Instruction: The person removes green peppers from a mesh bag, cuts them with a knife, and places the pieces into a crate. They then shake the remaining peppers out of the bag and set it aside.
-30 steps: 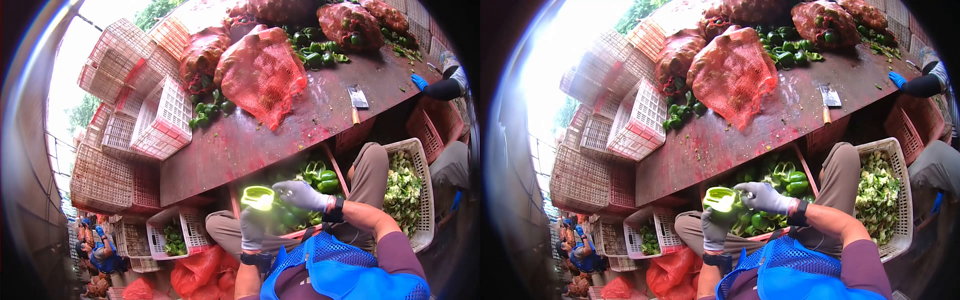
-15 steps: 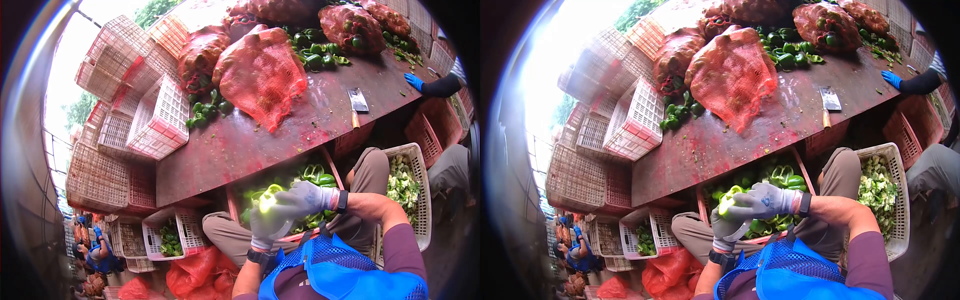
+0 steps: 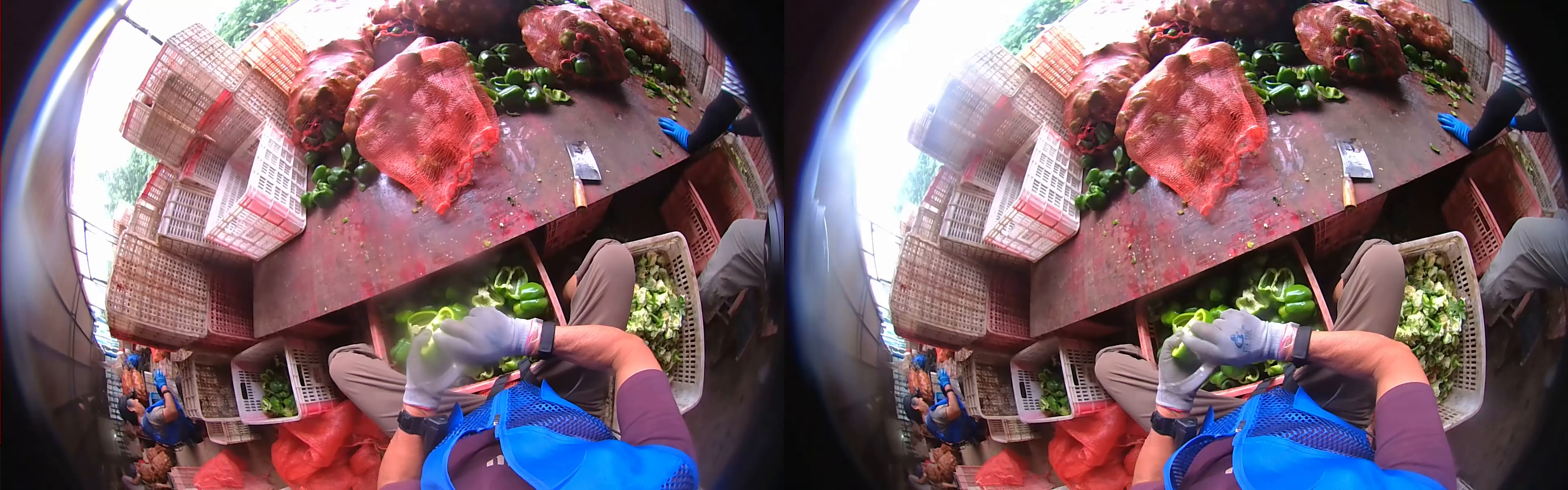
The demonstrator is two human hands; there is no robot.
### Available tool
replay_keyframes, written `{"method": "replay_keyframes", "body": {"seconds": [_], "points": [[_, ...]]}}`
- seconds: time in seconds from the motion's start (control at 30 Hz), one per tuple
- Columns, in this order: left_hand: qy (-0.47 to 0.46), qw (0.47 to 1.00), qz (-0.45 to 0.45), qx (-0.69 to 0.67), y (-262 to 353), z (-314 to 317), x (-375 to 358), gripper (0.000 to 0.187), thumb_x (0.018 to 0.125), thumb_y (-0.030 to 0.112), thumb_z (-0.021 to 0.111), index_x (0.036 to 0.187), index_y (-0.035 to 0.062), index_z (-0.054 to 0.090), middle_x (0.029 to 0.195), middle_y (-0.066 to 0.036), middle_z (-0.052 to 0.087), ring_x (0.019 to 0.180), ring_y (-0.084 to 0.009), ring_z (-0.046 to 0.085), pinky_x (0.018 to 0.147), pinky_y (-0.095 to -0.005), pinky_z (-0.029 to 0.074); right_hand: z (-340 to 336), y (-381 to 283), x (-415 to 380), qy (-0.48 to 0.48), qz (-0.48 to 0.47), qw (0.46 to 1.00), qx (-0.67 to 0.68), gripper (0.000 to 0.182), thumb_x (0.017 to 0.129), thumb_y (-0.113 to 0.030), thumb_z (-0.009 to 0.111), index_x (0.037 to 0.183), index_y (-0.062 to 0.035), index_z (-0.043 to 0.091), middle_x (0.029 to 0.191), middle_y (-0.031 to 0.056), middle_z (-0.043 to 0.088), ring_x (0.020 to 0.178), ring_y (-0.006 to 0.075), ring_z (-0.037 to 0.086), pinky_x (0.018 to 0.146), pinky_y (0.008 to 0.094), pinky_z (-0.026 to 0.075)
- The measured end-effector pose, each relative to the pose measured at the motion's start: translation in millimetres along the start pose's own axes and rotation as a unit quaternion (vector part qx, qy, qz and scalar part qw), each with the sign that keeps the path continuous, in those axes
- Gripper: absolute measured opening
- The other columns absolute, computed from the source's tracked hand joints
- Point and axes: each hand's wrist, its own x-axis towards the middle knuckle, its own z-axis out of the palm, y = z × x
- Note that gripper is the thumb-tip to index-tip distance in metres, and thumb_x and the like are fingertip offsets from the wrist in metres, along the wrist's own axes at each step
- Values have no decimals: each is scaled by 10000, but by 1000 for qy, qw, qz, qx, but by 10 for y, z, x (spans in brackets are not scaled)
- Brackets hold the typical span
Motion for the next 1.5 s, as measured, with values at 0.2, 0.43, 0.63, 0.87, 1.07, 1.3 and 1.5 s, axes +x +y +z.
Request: {"method": "replay_keyframes", "body": {"seconds": [0.2, 0.43, 0.63, 0.87, 1.07, 1.3, 1.5], "points": [[-56, 980, 148, 124, 13, -143, 117, 336, 967, 176, 450, 1266, 36, 511, 1264, -111, 578, 1174, -222, 560, 1042, -382, 430, 111, -23, 101, -73, 113, 991, 11, 343, 801, -162, 606, 1131, -76, 573, 858, 70, 596, 575, 272, 618, 472, 396, 481], [79, 886, 316, 330, -133, -411, 388, 452, 936, 169, 562, 1352, 173, 383, 1285, -103, 524, 1121, -261, 587, 886, -437, 540, 487, 265, -44, -38, 298, 944, 135, 297, 828, -243, 680, 1095, -115, 658, 891, 125, 659, 750, 319, 668, 650, 416, 538], [155, 898, 263, 317, -11, 45, 118, 557, 843, 33, 611, 1364, -3, 416, 1298, -185, 463, 1110, -257, 554, 938, -356, 501, 606, 277, -231, -10, 573, 666, 478, 258, 899, -300, 673, 1042, -85, 693, 759, 14, 650, 606, 96, 583, 550, 266, 464], [265, 271, 375, 846, 469, -503, 79, 722, 729, 144, 727, 1386, 92, 431, 1351, -217, 450, 1129, -386, 535, 980, -466, 438, 390, 472, -224, 121, 603, 608, 502, 240, 915, -266, 682, 1036, -60, 670, 742, -29, 603, 559, 45, 501, 477, 227, 383], [158, 236, -76, 956, 82, -1244, 301, 742, 836, 439, 653, 1445, 140, 354, 1311, -250, 480, 1006, -410, 623, 841, -496, 506, 302, 542, -216, 101, 610, 637, 460, 237, 915, -267, 669, 1043, -67, 673, 771, -23, 619, 621, 42, 528, 522, 222, 424], [140, 268, -98, 948, 178, -721, 255, 618, 901, 479, 569, 1381, 107, 459, 1215, -223, 578, 1049, -397, 623, 865, -494, 497, 284, 430, -221, -29, 593, 685, 422, 258, 897, -291, 671, 1009, -59, 659, 740, 23, 647, 615, 66, 579, 544, 247, 478], [148, 537, 241, 795, 309, -490, 321, 611, 855, 263, 714, 1374, 36, 488, 1221, -195, 614, 1044, -286, 636, 913, -367, 494, 478, 426, -313, -88, 580, 734, 343, 344, 893, -339, 672, 985, -8, 638, 727, 86, 651, 614, 134, 622, 559, 305, 497]]}}
